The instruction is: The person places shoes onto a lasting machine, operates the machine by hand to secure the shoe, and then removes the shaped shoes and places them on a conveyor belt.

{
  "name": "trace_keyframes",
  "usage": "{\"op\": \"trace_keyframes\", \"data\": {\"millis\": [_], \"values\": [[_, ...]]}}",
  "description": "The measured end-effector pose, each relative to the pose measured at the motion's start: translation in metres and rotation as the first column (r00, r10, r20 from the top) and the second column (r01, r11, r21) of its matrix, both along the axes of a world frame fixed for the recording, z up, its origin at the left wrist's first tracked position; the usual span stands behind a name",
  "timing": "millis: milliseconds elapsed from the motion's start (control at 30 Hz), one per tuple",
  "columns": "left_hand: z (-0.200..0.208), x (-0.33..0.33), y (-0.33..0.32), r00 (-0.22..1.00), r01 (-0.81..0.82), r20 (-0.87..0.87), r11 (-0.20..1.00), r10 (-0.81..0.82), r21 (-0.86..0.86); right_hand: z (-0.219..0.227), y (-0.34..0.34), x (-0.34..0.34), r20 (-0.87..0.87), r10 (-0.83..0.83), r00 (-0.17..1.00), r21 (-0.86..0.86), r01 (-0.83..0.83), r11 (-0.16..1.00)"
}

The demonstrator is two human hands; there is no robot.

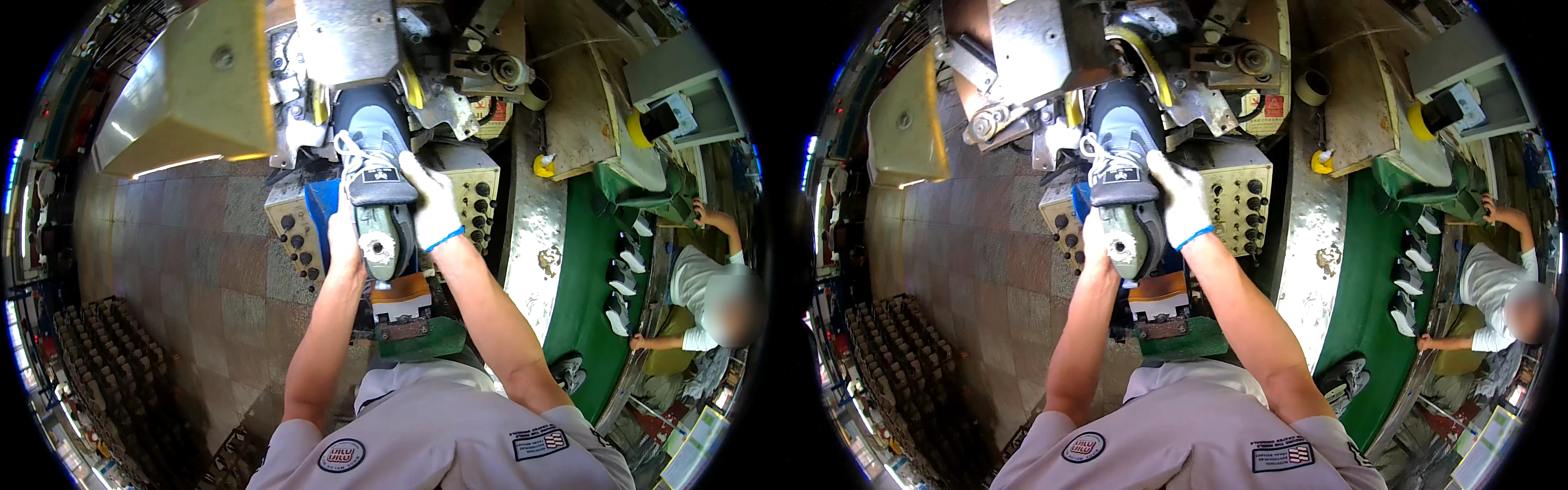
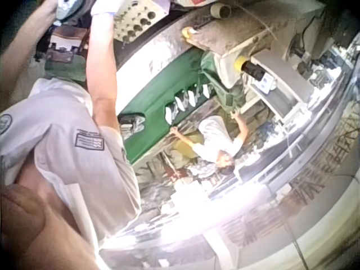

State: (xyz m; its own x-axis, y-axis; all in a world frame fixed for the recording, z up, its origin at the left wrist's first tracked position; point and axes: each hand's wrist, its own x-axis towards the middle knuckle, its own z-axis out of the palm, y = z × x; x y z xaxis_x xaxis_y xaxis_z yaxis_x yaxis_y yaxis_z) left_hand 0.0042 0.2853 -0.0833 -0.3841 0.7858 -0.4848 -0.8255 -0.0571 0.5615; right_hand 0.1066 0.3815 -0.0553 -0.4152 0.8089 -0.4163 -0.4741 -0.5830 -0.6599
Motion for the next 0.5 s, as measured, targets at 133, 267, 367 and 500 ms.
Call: {"op": "trace_keyframes", "data": {"millis": [133,267,367,500], "values": [[-0.019,0.009,0.004,0.998,-0.037,0.055,0.999,0.037,0.004,-0.004,0.013,0.007,0.059,0.102,0.993,0.055,-0.105,0.993],[-0.003,-0.006,-0.003,0.998,0.06,0.005,0.998,-0.06,-0.021,-0.006,0.004,0.001,0.055,0.048,0.997,0.129,-0.054,0.99],[0.01,-0.015,-0.001,0.996,0.088,0.004,0.994,-0.088,-0.062,-0.017,-0.003,-0.004,0.042,-0.018,0.999,0.133,0.012,0.991],[-0.002,-0.013,-0.002,0.991,0.091,-0.089,0.994,-0.097,-0.068,-0.006,-0.005,-0.008,0.039,-0.037,0.999,0.148,0.03,0.989]]}}
